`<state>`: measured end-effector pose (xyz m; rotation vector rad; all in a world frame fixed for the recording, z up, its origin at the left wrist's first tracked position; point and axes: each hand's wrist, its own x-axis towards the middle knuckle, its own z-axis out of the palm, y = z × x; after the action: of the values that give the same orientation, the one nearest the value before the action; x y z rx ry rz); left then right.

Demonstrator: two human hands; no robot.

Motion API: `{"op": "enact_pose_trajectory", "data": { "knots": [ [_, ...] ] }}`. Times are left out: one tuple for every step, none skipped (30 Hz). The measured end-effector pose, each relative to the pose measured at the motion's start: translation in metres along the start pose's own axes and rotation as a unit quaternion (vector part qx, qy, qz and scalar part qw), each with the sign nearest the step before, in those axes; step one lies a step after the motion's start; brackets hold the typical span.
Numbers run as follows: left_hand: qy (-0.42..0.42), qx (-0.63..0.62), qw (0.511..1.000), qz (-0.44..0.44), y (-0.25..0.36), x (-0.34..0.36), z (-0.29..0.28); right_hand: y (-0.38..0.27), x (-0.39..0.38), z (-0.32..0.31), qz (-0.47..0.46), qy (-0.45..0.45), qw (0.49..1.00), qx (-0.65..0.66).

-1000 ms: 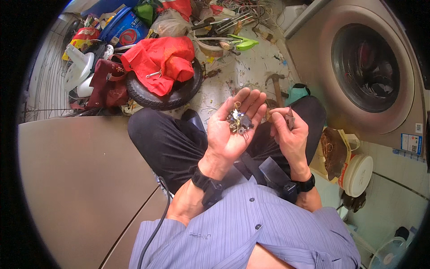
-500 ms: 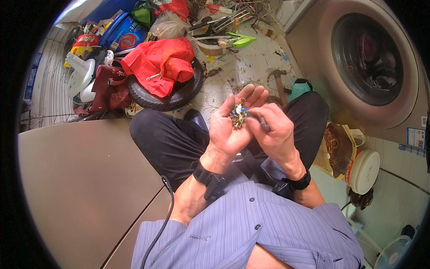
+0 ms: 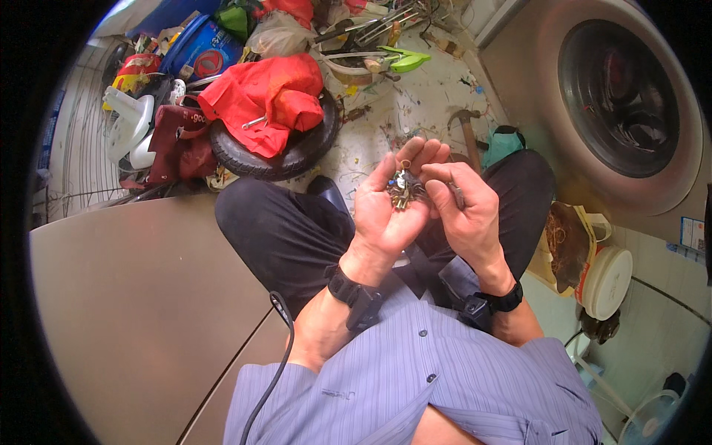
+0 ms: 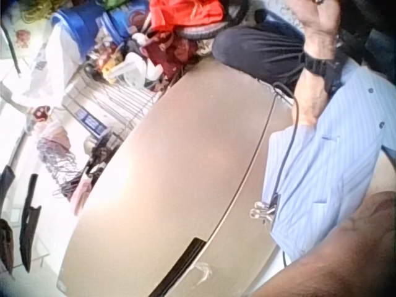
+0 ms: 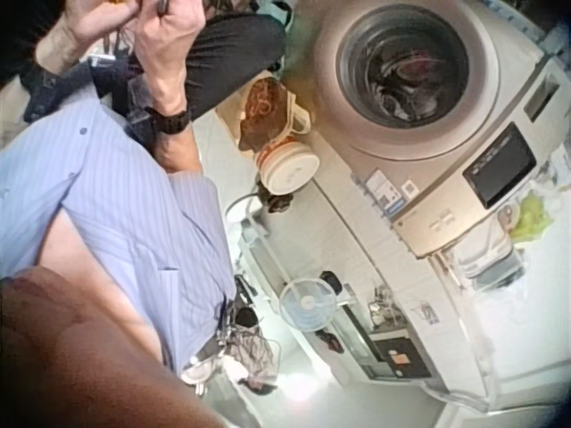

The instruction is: The person sits on the floor and uses a small metal tool to scrape and clean a small circuit board held in their hand. They repeatedly scrape the surface of the board and then place it into a container.

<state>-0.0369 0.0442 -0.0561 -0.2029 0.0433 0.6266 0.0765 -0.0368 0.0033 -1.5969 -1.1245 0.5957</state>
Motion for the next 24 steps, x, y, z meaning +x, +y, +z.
{"op": "enact_pose_trajectory", "data": {
  "knots": [
    [0.018,0.016,1.000,-0.003,0.001,0.001,-0.002,-0.001,-0.001,-0.002,-0.008,-0.001,1.000,0.004],
    [0.037,0.009,0.999,-0.003,0.002,0.000,-0.004,-0.002,-0.002,-0.003,-0.017,-0.004,1.000,0.010],
    [0.047,-0.003,0.999,-0.004,0.004,-0.001,-0.005,-0.004,-0.004,-0.005,-0.019,0.000,1.000,0.019],
    [0.069,-0.010,0.998,0.000,0.005,-0.003,-0.006,-0.005,-0.005,-0.007,-0.032,0.005,0.999,0.021],
    [0.079,-0.020,0.997,-0.004,0.006,-0.005,-0.007,-0.006,-0.006,-0.009,-0.023,0.008,0.999,0.038],
    [0.139,-0.019,0.990,0.002,0.007,-0.005,-0.008,-0.007,-0.008,-0.013,0.008,0.012,0.999,0.050],
    [0.087,-0.003,0.996,0.001,0.007,-0.009,-0.007,-0.007,-0.008,-0.015,0.046,0.021,0.998,0.041],
    [0.056,0.010,0.998,0.001,0.008,-0.013,-0.006,-0.005,-0.007,-0.018,0.046,0.042,0.996,0.056],
    [0.052,0.022,0.998,0.010,0.008,-0.017,-0.005,-0.005,-0.010,-0.020,0.063,0.057,0.994,0.070],
    [0.087,0.014,0.996,0.012,0.009,-0.017,-0.003,-0.003,-0.013,-0.022,0.079,0.068,0.991,0.084],
    [0.111,0.003,0.994,0.014,0.011,-0.017,-0.001,-0.002,-0.015,-0.024,0.092,0.083,0.987,0.104],
    [0.154,-0.004,0.988,0.019,0.013,-0.015,0.000,0.000,-0.017,-0.024,0.090,0.076,0.988,0.102],
    [0.139,-0.009,0.990,0.010,0.014,-0.018,0.003,0.002,-0.018,-0.025,0.086,0.072,0.989,0.099],
    [0.083,0.000,0.997,0.001,0.015,-0.016,0.005,0.005,-0.019,-0.024,0.093,0.072,0.989,0.094],
    [0.055,0.007,0.998,-0.002,0.014,-0.018,0.006,0.006,-0.021,-0.025,0.105,0.060,0.990,0.066],
    [0.025,0.014,1.000,-0.006,0.013,-0.020,0.007,0.007,-0.025,-0.026,0.109,0.060,0.989,0.074],
    [0.042,0.039,0.998,0.012,0.013,-0.019,0.007,0.009,-0.024,-0.024,0.103,0.061,0.989,0.084],
    [0.058,0.030,0.998,0.019,0.013,-0.018,0.007,0.010,-0.025,-0.023,0.098,0.060,0.989,0.097],
    [0.079,0.018,0.996,0.020,0.013,-0.017,0.007,0.012,-0.025,-0.022,0.108,0.058,0.988,0.097],
    [0.122,0.008,0.992,0.026,0.014,-0.013,0.006,0.013,-0.025,-0.022,0.101,0.065,0.989,0.084],
    [0.075,-0.003,0.997,0.016,0.013,-0.014,0.006,0.015,-0.025,-0.023,0.099,0.067,0.990,0.069],
    [0.051,-0.020,0.998,-0.002,0.013,-0.013,0.005,0.014,-0.029,-0.023,0.108,0.068,0.990,0.054],
    [0.075,-0.026,0.997,-0.001,0.012,-0.012,0.003,0.016,-0.028,-0.022,0.083,0.079,0.991,0.068],
    [0.118,-0.027,0.993,0.006,0.011,-0.009,0.003,0.017,-0.029,-0.023,0.083,0.079,0.991,0.065]
  ]
}}
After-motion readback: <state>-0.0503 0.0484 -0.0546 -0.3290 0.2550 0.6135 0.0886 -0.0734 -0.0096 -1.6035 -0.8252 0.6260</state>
